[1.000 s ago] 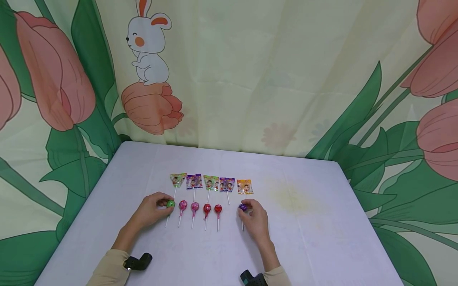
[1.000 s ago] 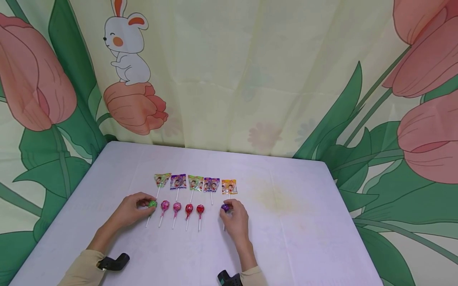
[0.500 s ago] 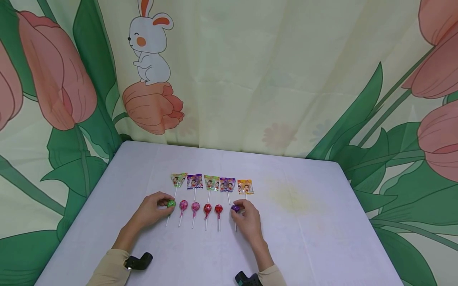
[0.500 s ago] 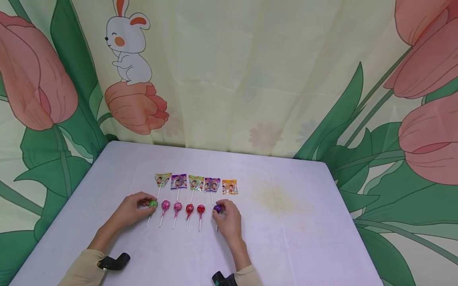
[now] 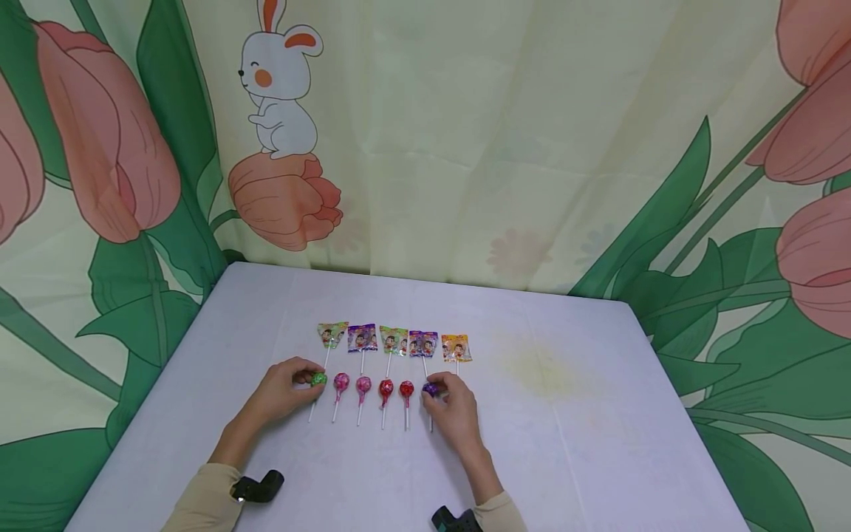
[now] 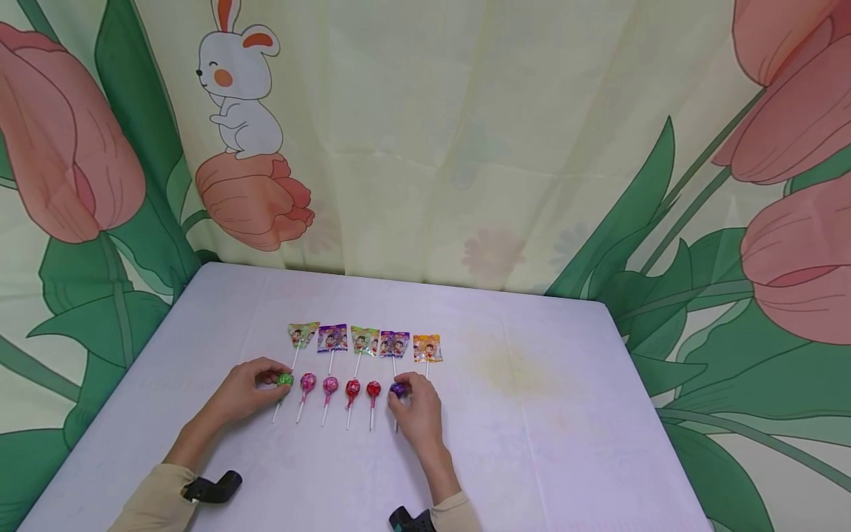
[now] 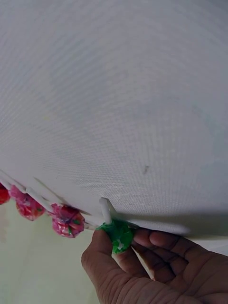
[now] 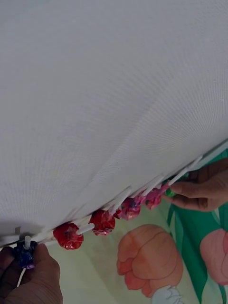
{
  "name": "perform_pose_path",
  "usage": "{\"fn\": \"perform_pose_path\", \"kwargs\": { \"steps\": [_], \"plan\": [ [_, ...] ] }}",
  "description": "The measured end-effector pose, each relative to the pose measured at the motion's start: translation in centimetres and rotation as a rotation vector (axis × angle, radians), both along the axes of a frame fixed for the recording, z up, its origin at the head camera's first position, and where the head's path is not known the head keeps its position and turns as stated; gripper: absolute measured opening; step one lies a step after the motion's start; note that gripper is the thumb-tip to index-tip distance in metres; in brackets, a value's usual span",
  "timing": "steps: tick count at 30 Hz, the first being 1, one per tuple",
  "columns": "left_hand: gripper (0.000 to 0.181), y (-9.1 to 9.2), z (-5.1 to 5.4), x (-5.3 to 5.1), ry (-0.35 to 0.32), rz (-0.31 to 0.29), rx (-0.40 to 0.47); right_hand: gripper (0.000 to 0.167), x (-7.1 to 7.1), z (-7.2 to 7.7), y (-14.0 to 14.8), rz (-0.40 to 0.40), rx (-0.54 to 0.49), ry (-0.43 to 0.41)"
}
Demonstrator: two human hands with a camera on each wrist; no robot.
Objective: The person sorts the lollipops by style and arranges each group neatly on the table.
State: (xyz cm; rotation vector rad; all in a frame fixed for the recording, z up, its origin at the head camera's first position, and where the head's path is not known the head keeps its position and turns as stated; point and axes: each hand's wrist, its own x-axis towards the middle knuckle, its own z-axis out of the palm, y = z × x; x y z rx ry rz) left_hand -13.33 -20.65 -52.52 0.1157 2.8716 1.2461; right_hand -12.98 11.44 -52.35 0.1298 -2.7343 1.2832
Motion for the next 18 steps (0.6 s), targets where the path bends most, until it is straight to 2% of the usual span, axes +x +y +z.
{"fn": "perform_pose_path", "kwargs": {
  "steps": [11, 18],
  "plan": [
    [0.026, 0.07, -0.02, 0.21, 0.021, 0.002, -0.004, 0.026, 0.15, -0.05, -0.04, 0.001, 0.007, 0.012],
    [0.032, -0.14, -0.09, 0.35, 0.036, 0.013, 0.006, 0.031, 0.35, 0.25, 0.03, -0.042, 0.011, -0.013]
  ]
}}
